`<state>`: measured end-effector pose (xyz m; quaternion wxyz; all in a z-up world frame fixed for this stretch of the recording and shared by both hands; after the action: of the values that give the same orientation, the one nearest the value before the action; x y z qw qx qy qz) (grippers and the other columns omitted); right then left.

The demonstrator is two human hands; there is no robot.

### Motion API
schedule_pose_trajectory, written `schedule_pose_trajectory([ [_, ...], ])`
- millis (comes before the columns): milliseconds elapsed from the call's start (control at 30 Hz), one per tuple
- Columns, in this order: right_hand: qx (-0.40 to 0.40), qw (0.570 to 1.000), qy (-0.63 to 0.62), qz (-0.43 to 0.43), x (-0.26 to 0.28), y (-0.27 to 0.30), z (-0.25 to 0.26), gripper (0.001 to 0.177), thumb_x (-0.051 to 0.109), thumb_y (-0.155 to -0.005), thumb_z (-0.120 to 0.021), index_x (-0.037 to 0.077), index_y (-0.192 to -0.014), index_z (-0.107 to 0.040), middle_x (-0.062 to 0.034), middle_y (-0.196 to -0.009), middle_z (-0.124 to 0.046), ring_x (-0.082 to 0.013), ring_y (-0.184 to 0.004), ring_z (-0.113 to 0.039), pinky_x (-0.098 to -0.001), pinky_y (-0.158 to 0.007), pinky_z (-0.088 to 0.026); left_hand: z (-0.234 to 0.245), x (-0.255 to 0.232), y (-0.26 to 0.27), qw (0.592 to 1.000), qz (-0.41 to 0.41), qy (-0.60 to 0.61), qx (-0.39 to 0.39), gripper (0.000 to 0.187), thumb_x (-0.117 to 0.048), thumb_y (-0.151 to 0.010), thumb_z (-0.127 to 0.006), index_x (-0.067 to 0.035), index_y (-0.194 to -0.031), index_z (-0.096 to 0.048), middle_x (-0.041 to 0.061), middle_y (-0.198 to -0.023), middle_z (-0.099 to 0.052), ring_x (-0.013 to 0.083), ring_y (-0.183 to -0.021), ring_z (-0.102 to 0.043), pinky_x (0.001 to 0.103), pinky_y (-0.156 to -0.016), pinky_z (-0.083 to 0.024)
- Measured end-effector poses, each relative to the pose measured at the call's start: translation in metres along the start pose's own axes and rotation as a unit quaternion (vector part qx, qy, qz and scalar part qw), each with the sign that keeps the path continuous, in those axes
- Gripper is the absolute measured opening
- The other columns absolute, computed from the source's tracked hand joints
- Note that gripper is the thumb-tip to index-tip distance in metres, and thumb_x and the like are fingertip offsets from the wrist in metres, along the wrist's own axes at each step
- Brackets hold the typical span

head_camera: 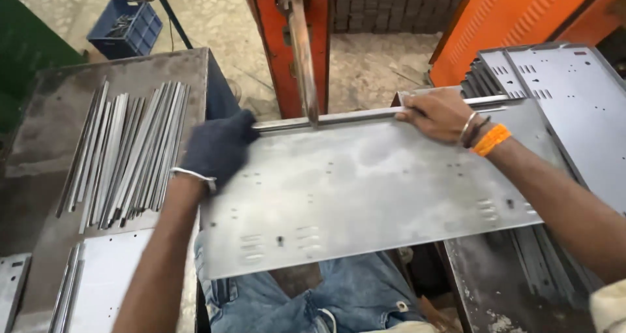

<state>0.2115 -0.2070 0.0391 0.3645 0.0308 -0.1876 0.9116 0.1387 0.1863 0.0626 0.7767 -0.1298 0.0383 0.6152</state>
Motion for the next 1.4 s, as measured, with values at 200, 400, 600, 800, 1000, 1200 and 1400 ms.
schedule_pose_trajectory([
  [200,0.004,0.996,0.079,-0.048,-0.011,0.015,0.010,0.042,0.045,-0.101,-0.063,0.005,-0.088,-0.068,-0.0148,-0.064,-0.064,-0.0362,-0.060,-0.063,-0.0490,-0.057,-0.046,-0.004,-0.027,-0.002,0.996,-0.044,0.072,-0.040,0.017,-0.015,-0.091,-0.065,-0.013,-0.108,-0.068,0.020,-0.088,-0.074,0.0419,-0.085,-0.071,0.055,-0.072,-0.053],
  [400,0.016,0.995,0.079,-0.055,-0.012,0.017,-0.001,0.036,0.043,-0.095,-0.067,0.009,-0.085,-0.073,-0.0144,-0.064,-0.064,-0.0367,-0.062,-0.063,-0.0488,-0.057,-0.043,-0.006,-0.019,0.002,0.998,0.000,0.068,-0.014,0.020,-0.025,-0.095,-0.066,-0.012,-0.111,-0.068,0.023,-0.085,-0.071,0.0440,-0.082,-0.070,0.055,-0.072,-0.053],
  [600,0.042,0.987,0.118,-0.105,-0.053,0.022,0.004,0.051,0.056,-0.096,-0.060,0.010,-0.107,-0.077,-0.0157,-0.053,-0.061,-0.0330,-0.050,-0.060,-0.0492,-0.056,-0.042,0.014,-0.057,-0.001,0.977,-0.097,0.164,-0.092,0.028,-0.023,-0.097,-0.064,-0.008,-0.121,-0.063,0.022,-0.105,-0.074,0.0425,-0.095,-0.071,0.051,-0.079,-0.055],
  [800,0.106,0.960,0.191,-0.177,-0.134,0.059,0.007,0.064,0.063,-0.098,-0.054,0.006,-0.078,-0.075,-0.0161,-0.060,-0.062,-0.0365,-0.060,-0.063,-0.0508,-0.065,-0.047,-0.048,-0.071,-0.031,0.933,0.019,0.348,-0.083,0.049,-0.038,-0.107,-0.034,-0.012,-0.146,-0.043,0.012,-0.092,-0.068,0.0269,-0.081,-0.069,0.044,-0.072,-0.051],
  [1000,0.074,0.966,0.201,-0.146,-0.125,0.053,0.019,0.063,0.065,-0.096,-0.055,0.006,-0.087,-0.077,-0.0186,-0.063,-0.064,-0.0393,-0.062,-0.064,-0.0512,-0.064,-0.048,-0.056,-0.064,-0.034,0.885,-0.040,0.435,-0.159,0.055,-0.046,-0.114,-0.019,-0.009,-0.149,-0.041,0.009,-0.118,-0.062,0.0215,-0.098,-0.061,0.036,-0.089,-0.051],
  [1200,0.030,0.980,0.160,-0.117,-0.101,0.048,0.027,0.062,0.066,-0.092,-0.056,0.008,-0.095,-0.076,-0.0163,-0.058,-0.062,-0.0377,-0.055,-0.062,-0.0503,-0.058,-0.047,-0.040,-0.058,-0.030,0.938,-0.073,0.323,-0.098,0.054,-0.046,-0.114,-0.037,-0.009,-0.152,-0.042,0.015,-0.119,-0.069,0.0308,-0.108,-0.067,0.044,-0.094,-0.051],
  [1400,0.051,0.990,0.074,-0.105,-0.003,-0.014,0.019,0.051,0.058,-0.094,-0.064,0.007,-0.095,-0.068,-0.0139,-0.072,-0.068,-0.0350,-0.066,-0.068,-0.0473,-0.061,-0.050,0.005,0.006,0.006,0.994,-0.017,0.106,-0.027,0.057,-0.057,-0.090,-0.068,-0.013,-0.126,-0.071,0.022,-0.105,-0.075,0.0403,-0.099,-0.072,0.048,-0.086,-0.056],
])
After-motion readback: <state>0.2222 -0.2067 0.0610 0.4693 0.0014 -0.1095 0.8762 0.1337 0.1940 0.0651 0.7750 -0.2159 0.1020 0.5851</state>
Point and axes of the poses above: each hand's wrist, its own y-axis away from the middle knuckle, its own z-axis out of the back of the hand, x = y × z, the point moved 5 cm from there along -y, towards the middle knuckle
